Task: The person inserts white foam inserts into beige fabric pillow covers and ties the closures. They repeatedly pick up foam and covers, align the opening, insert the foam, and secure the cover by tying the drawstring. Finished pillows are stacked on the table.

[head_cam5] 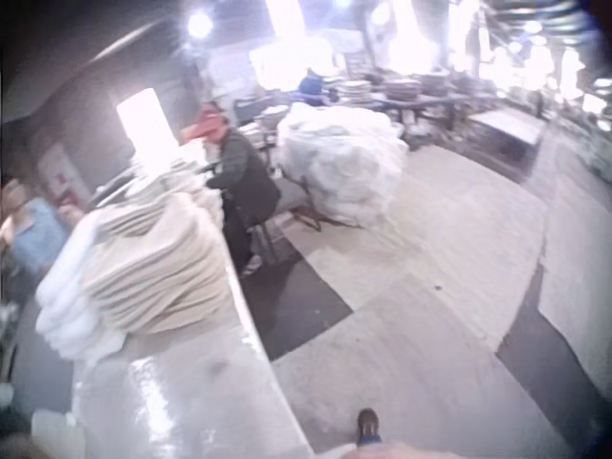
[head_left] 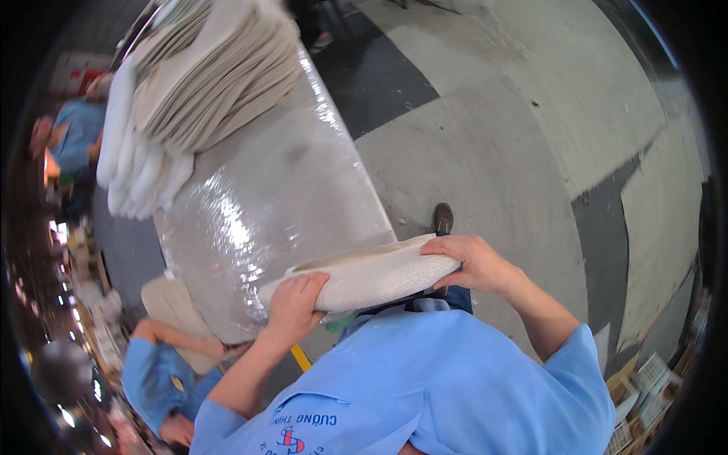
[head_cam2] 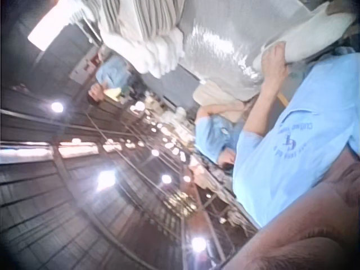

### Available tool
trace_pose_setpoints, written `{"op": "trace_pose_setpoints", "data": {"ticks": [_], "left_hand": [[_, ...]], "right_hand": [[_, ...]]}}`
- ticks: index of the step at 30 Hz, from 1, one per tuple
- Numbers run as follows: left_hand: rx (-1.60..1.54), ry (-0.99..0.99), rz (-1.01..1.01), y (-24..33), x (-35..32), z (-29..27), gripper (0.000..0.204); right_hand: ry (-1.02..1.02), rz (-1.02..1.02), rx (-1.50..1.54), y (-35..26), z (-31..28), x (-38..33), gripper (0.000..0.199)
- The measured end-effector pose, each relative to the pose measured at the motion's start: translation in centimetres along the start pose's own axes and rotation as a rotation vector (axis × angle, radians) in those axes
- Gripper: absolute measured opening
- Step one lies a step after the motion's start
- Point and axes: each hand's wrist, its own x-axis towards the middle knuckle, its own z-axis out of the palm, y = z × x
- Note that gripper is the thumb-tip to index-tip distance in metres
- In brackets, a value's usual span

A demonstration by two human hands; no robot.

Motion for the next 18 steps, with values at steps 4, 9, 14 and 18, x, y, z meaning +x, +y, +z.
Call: {"op": "trace_pose_setpoints", "data": {"ticks": [4, 9, 14, 18], "left_hand": [[-0.005, 0.040, -0.125, -0.3, 0.1, 0.7, 0.072], [0.142, 0.612, -0.412, 0.8, -3.5, 2.3, 0.073], [-0.728, 0.852, -1.181, -0.9, -11.5, 13.0, 0.072], [-1.963, 0.421, -0.892, 3.5, -9.1, 15.5, 0.081]], "right_hand": [[-0.130, 0.163, -0.103, -0.7, -0.7, 1.6, 0.064], [-0.449, 0.155, -0.506, -6.6, -1.4, 4.8, 0.072], [-0.603, -0.001, -0.502, -9.8, 3.8, 9.5, 0.070], [-0.594, 0.143, -0.257, -8.6, 2.9, 10.4, 0.069]]}}
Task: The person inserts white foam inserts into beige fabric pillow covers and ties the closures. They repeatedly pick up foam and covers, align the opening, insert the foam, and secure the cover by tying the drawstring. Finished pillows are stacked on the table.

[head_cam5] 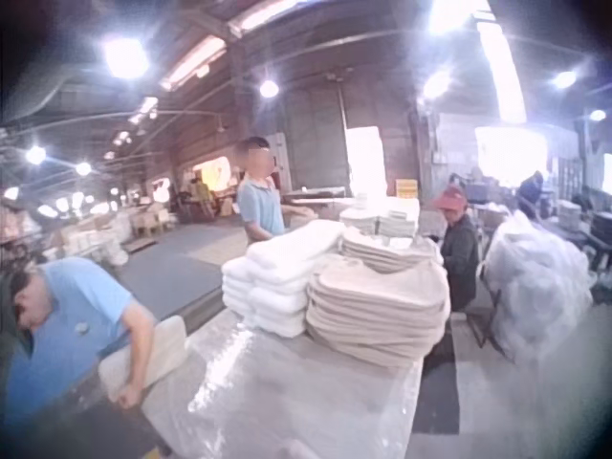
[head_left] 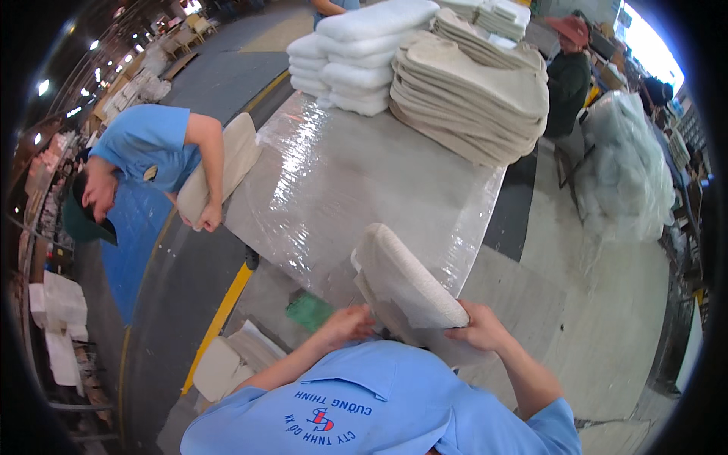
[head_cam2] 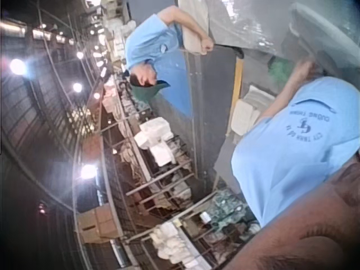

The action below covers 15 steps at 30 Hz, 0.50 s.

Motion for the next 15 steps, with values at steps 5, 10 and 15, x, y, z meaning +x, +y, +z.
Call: {"op": "trace_pose_setpoints", "data": {"ticks": [5, 10, 15], "left_hand": [[0.070, -0.008, 0.153, 5.3, 3.6, 6.1, 0.108], [-0.111, 0.000, 0.732, 16.2, 9.5, 6.0, 0.096], [0.466, -0.278, 0.675, 22.8, 8.6, 8.3, 0.069]], "right_hand": [[0.233, -0.110, 0.416, -2.7, -0.6, 0.0, 0.065], [0.514, -0.378, 0.441, -7.1, 5.0, 1.7, 0.074], [0.318, -0.487, 1.006, -4.3, 8.2, 1.2, 0.089]]}}
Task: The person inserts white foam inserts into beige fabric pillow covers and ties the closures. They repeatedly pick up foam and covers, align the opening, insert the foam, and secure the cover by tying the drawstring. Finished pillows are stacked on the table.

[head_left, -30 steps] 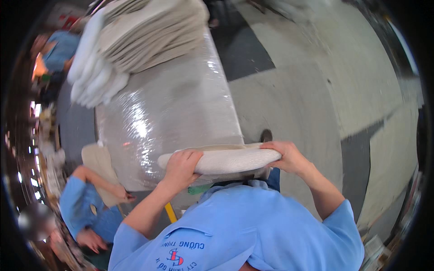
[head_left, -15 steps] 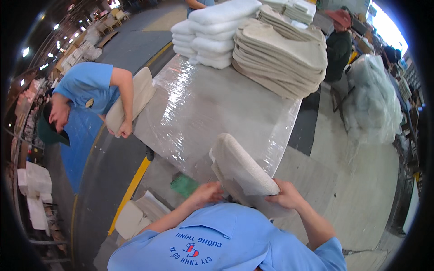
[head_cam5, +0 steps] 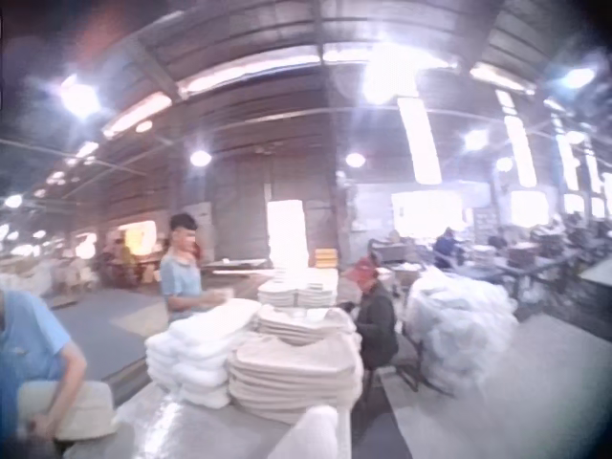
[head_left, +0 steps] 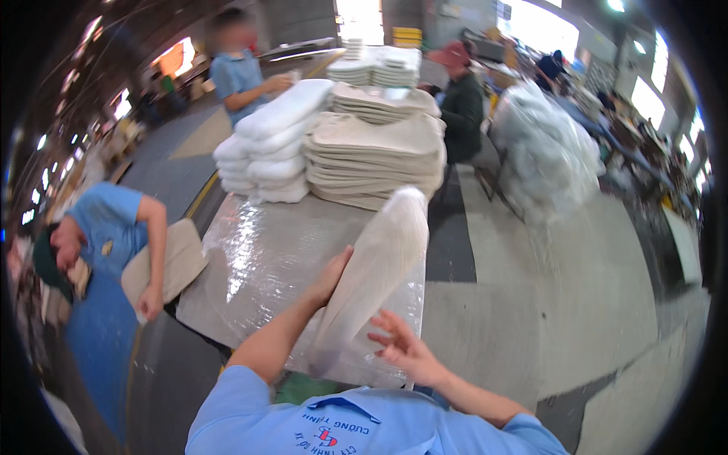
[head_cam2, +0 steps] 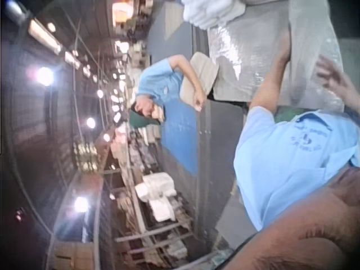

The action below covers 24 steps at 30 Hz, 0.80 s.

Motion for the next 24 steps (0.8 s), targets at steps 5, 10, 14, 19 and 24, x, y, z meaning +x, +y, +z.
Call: {"op": "trace_pose_setpoints", "data": {"ticks": [5, 10, 14, 19, 24], "left_hand": [[0.372, -0.383, -0.351, -2.1, -4.4, 2.6, 0.065], [0.817, -0.749, -0.393, -7.2, -5.9, 5.0, 0.061], [1.205, -0.918, -0.341, -8.8, -4.8, 6.0, 0.051], [1.047, -0.722, -0.047, -9.7, -4.9, 10.7, 0.037], [0.882, -0.843, -0.111, -9.1, -5.0, 16.4, 0.038]], "right_hand": [[0.161, 0.082, 0.421, -1.2, -3.0, -5.6, 0.085], [0.297, 0.161, 0.248, 5.0, -4.7, -13.3, 0.070], [0.438, 0.215, 0.185, 9.6, -4.8, -14.3, 0.058], [0.705, 0.213, 0.199, 13.7, -5.3, -15.4, 0.047], [0.966, 0.112, 0.736, 14.1, -4.1, -15.1, 0.047]]}}
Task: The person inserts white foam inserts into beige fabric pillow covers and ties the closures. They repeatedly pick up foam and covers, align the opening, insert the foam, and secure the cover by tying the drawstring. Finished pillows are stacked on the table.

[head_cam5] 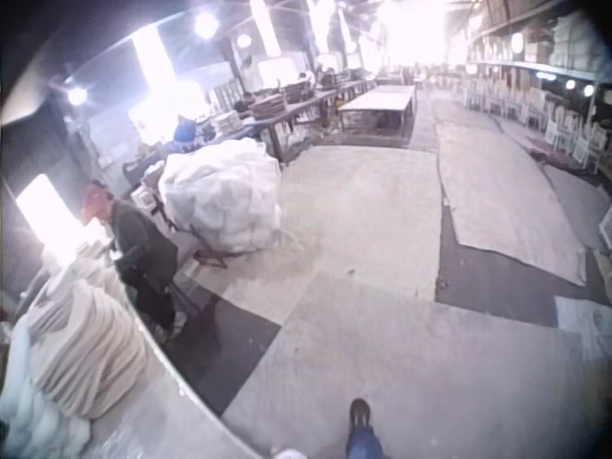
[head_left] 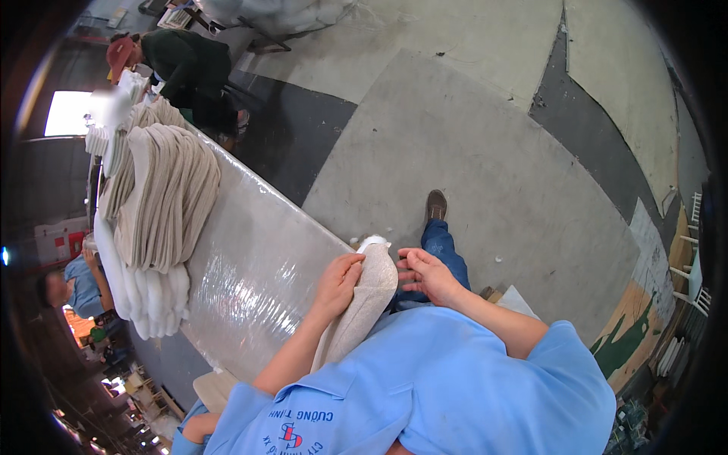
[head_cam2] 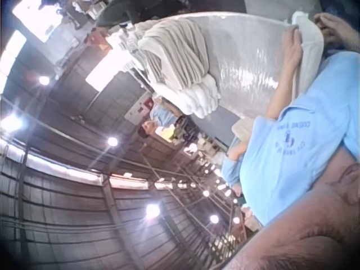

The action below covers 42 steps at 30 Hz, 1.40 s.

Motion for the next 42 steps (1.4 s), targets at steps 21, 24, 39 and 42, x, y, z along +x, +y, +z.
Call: {"op": "trace_pose_setpoints", "data": {"ticks": [21, 24, 39, 42], "left_hand": [[0.200, -0.225, -0.017, 0.7, 9.9, -1.6, 0.034], [0.471, -0.414, -0.113, 3.0, 13.1, -1.6, 0.037], [0.585, -0.770, 0.041, 5.0, 19.6, 2.6, 0.023], [0.565, -0.710, 0.036, 3.8, 19.5, 3.1, 0.027]], "right_hand": [[0.250, -0.200, -0.556, 4.6, 3.1, 5.7, 0.033], [0.306, -0.245, -0.498, 4.7, 3.7, 5.6, 0.025], [0.413, -0.179, 0.181, 4.1, 3.3, 5.2, 0.014], [0.493, -0.095, 0.327, 4.2, 3.5, 7.4, 0.018]]}}
